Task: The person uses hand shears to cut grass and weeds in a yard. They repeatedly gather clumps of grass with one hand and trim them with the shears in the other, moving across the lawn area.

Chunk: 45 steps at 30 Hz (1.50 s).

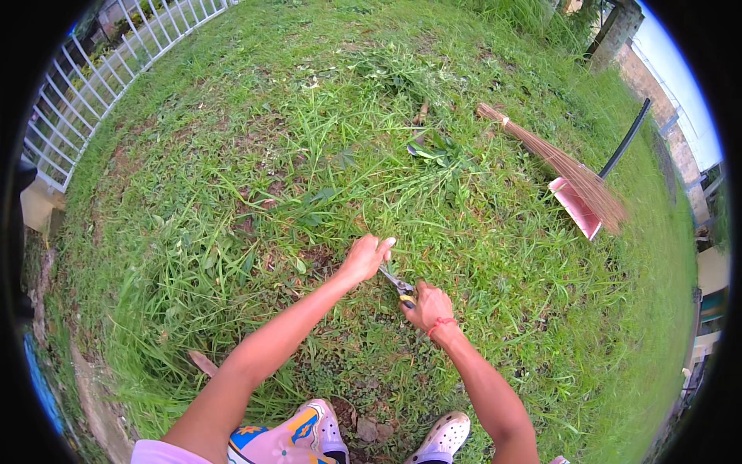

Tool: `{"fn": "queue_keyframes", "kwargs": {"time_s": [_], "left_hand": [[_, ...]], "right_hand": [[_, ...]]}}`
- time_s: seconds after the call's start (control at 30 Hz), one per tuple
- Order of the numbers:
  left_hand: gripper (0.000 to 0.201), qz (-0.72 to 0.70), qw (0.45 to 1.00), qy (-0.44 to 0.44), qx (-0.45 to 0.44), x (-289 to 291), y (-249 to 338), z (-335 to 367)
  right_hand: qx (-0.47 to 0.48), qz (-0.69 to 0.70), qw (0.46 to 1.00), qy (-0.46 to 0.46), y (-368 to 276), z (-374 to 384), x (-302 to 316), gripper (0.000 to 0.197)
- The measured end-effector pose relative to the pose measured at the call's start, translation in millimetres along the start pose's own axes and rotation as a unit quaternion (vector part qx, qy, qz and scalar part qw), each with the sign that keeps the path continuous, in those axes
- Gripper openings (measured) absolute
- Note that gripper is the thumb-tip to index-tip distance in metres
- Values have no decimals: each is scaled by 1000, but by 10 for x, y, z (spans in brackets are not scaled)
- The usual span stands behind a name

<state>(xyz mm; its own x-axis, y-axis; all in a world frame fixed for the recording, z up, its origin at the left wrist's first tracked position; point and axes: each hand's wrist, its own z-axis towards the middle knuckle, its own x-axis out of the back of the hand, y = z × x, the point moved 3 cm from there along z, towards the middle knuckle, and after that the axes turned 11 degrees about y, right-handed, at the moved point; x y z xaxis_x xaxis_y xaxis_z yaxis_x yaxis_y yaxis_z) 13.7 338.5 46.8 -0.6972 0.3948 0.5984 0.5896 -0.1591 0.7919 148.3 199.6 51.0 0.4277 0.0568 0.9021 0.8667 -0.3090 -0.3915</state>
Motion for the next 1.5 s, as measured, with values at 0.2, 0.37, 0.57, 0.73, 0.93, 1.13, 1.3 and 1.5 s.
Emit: {"fn": "queue_keyframes", "kwargs": {"time_s": [0.2,0.37,0.57,0.73,0.93,1.13,1.3,1.5], "left_hand": [[29,247,959,86,-112,969,-461,-152],[23,286,942,88,-155,927,-832,0],[29,98,966,166,-170,919,-798,182],[38,89,953,231,-177,1010,-466,160],[30,145,969,172,-103,1196,-323,115],[38,341,862,373,36,3330,-1635,128],[39,479,780,192,354,4688,-3157,-245],[28,618,728,101,278,4870,-1565,91]], "right_hand": [[-21,7,1000,9,-140,-184,231,64],[8,99,995,-15,-651,-6,-3,65],[-13,-75,990,117,-468,-180,-28,63],[11,-160,976,146,-120,-59,17,58],[49,-28,998,37,-400,178,-69,49],[89,-36,992,83,-457,-77,204,53],[61,-182,972,138,-275,46,189,56],[67,-239,963,108,-328,315,-57,61]]}}
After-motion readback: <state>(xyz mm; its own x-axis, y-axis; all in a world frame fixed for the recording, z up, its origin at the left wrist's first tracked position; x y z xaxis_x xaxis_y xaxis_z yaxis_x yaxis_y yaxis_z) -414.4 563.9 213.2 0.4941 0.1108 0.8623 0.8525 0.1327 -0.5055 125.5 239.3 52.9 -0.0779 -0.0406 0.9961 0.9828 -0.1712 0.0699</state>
